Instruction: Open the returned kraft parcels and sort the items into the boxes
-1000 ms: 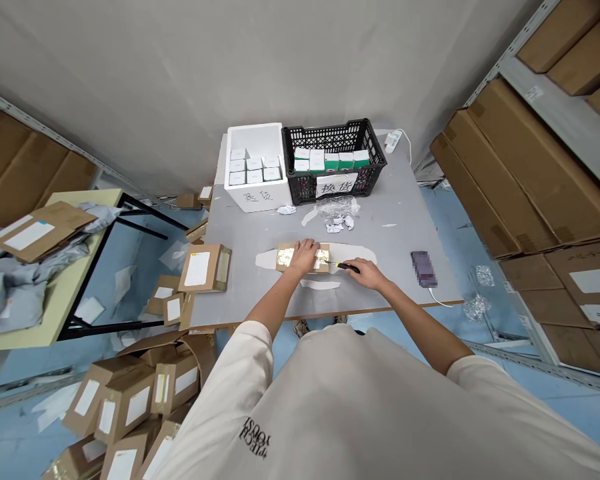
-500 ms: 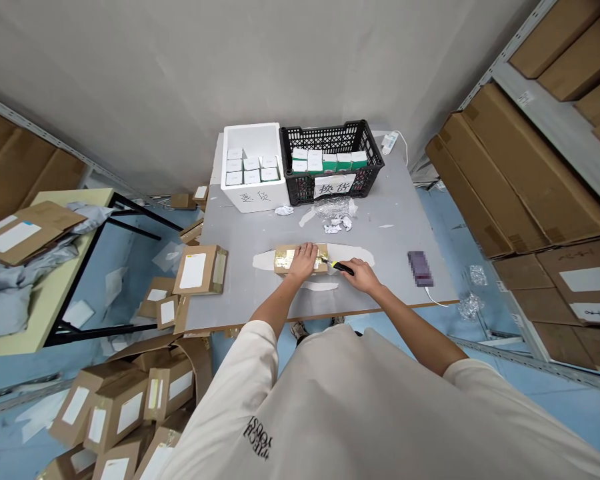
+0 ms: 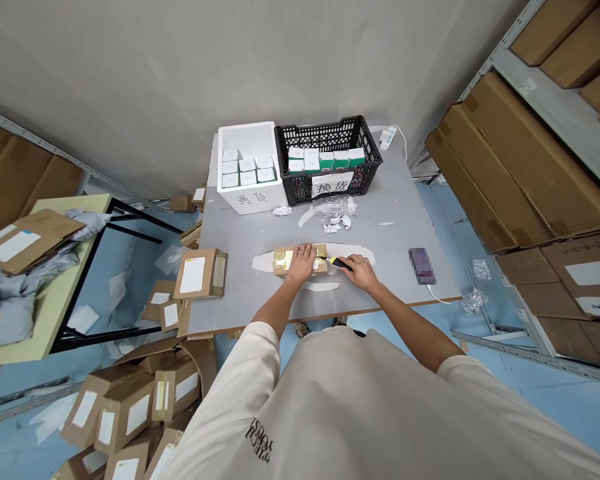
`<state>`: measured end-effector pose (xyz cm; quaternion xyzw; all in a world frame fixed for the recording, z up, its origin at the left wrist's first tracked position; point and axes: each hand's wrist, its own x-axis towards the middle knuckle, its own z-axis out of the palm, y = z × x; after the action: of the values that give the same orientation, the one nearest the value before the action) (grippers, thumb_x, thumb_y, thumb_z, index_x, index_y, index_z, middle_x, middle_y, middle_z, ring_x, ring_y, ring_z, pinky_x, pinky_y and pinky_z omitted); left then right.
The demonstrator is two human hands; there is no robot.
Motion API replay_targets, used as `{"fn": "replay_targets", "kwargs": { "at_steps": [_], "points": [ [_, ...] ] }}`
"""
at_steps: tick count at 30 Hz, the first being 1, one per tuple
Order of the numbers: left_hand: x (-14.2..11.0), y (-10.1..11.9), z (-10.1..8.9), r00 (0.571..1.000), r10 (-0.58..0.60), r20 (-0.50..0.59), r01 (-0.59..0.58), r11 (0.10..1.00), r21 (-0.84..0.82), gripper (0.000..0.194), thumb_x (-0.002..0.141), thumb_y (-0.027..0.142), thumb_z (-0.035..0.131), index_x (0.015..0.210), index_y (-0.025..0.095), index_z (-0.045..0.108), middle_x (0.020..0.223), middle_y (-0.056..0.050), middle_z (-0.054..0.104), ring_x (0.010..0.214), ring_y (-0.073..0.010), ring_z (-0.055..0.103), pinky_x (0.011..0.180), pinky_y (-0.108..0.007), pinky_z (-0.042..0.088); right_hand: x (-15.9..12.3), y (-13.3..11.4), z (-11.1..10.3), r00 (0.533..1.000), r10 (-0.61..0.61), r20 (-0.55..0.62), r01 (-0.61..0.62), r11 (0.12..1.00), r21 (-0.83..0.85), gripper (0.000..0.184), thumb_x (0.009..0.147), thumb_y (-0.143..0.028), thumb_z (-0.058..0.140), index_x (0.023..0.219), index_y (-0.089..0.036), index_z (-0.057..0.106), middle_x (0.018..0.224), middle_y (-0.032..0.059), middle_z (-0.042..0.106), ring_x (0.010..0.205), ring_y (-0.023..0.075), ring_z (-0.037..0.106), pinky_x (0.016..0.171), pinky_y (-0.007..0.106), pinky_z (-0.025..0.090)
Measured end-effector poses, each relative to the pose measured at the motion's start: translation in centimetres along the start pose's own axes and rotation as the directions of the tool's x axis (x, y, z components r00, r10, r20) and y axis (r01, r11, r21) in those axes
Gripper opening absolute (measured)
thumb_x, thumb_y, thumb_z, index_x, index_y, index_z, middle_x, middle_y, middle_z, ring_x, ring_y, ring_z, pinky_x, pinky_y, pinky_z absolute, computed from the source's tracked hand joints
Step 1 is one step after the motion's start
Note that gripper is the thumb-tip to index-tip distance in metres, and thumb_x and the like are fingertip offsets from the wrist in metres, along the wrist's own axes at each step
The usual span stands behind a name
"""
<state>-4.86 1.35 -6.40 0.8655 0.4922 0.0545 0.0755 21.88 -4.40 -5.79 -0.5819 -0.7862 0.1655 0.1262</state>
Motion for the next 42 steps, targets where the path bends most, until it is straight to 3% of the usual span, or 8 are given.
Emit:
{"fn": "replay_targets", "kwargs": {
  "at_steps": [5,9,15,20,26,31,37,42],
  "points": [
    [0.0,0.1,-0.4,1.000,-0.014,0.018,0.015,0.998,-0.054,0.058,0.093,0.009,0.037,0.150,0.012,0.048,0.159,-0.021,0.045,0.154,-0.0298,0.034,0.126,-0.051,0.024,0.5,4.3,-2.6,0.971,0.195,-0.139,-0.186,0.980,0.075,0.050,0.103,-0.044,0.044,0.143,-0.020,0.063,0.120,0.0162,0.066,0.110,0.0336,0.057,0.097,0.044,0.042],
    [-0.2,0.6,-0.7,0.998,-0.060,0.017,0.061,0.988,-0.140,0.057,0.096,0.014,0.038,0.152,0.014,0.045,0.162,-0.019,0.041,0.157,-0.0294,0.029,0.127,-0.053,0.022,0.5,6.1,-3.8,0.969,0.224,-0.107,-0.214,0.972,0.098,0.055,0.097,-0.047,0.053,0.142,-0.018,0.061,0.122,0.0175,0.066,0.114,0.0372,0.056,0.098,0.048,0.043],
    [-1.9,0.0,-2.4,0.997,-0.071,-0.018,0.066,0.981,-0.182,0.050,0.104,0.032,0.035,0.150,0.015,0.046,0.167,-0.016,0.034,0.159,-0.0277,0.023,0.131,-0.052,0.018,1.3,2.7,-2.1,0.977,0.201,-0.064,-0.180,0.953,0.242,0.045,0.093,-0.047,0.058,0.130,-0.023,0.066,0.122,0.0132,0.068,0.115,0.0335,0.059,0.100,0.047,0.045],
    [-6.3,-3.0,-4.1,0.987,-0.159,-0.013,0.154,0.974,-0.166,0.063,0.099,0.051,0.052,0.153,0.019,0.043,0.167,-0.016,0.032,0.159,-0.0325,0.022,0.130,-0.054,0.016,2.2,-1.2,-0.8,0.989,0.146,0.022,-0.141,0.892,0.430,0.042,0.091,-0.049,0.060,0.124,-0.024,0.064,0.122,0.0102,0.069,0.113,0.0294,0.063,0.098,0.043,0.049],
    [-10.9,-5.6,-2.9,0.916,-0.398,0.048,0.398,0.890,-0.224,0.091,0.086,0.045,0.072,0.161,0.022,0.027,0.167,-0.020,0.027,0.150,-0.0391,0.038,0.117,-0.051,0.040,2.0,-4.3,0.9,0.976,0.157,0.151,-0.213,0.832,0.512,0.048,0.095,-0.056,0.052,0.132,-0.025,0.052,0.124,0.0112,0.072,0.107,0.0302,0.068,0.087,0.043,0.054],
    [-10.2,-6.0,-1.8,0.862,-0.478,0.170,0.503,0.757,-0.417,0.088,0.094,0.037,0.061,0.166,0.026,0.013,0.152,-0.017,0.047,0.130,-0.0318,0.059,0.101,-0.041,0.052,2.0,-6.0,1.1,0.970,0.156,0.185,-0.228,0.842,0.488,0.048,0.098,-0.059,0.045,0.132,-0.025,0.049,0.111,0.0088,0.076,0.088,0.0279,0.070,0.076,0.039,0.053],
    [-8.5,-5.5,-3.5,0.840,-0.521,0.151,0.536,0.752,-0.384,0.077,0.093,0.062,0.058,0.159,0.029,0.037,0.137,-0.014,0.056,0.123,-0.0329,0.061,0.098,-0.040,0.052,2.1,-6.0,-0.4,0.967,0.239,0.087,-0.250,0.827,0.503,0.050,0.097,-0.059,0.047,0.133,-0.025,0.048,0.109,0.0091,0.075,0.093,0.0286,0.069,0.080,0.040,0.052],
    [-7.6,-4.9,-3.6,0.825,-0.539,0.171,0.561,0.744,-0.363,0.074,0.090,0.069,0.056,0.151,0.027,0.047,0.134,-0.014,0.058,0.120,-0.0334,0.063,0.096,-0.041,0.052,2.0,-5.1,-0.4,0.957,0.273,0.092,-0.279,0.797,0.536,0.049,0.096,-0.058,0.049,0.130,-0.024,0.049,0.116,0.0105,0.073,0.103,0.0288,0.068,0.090,0.043,0.052]
  ]
}}
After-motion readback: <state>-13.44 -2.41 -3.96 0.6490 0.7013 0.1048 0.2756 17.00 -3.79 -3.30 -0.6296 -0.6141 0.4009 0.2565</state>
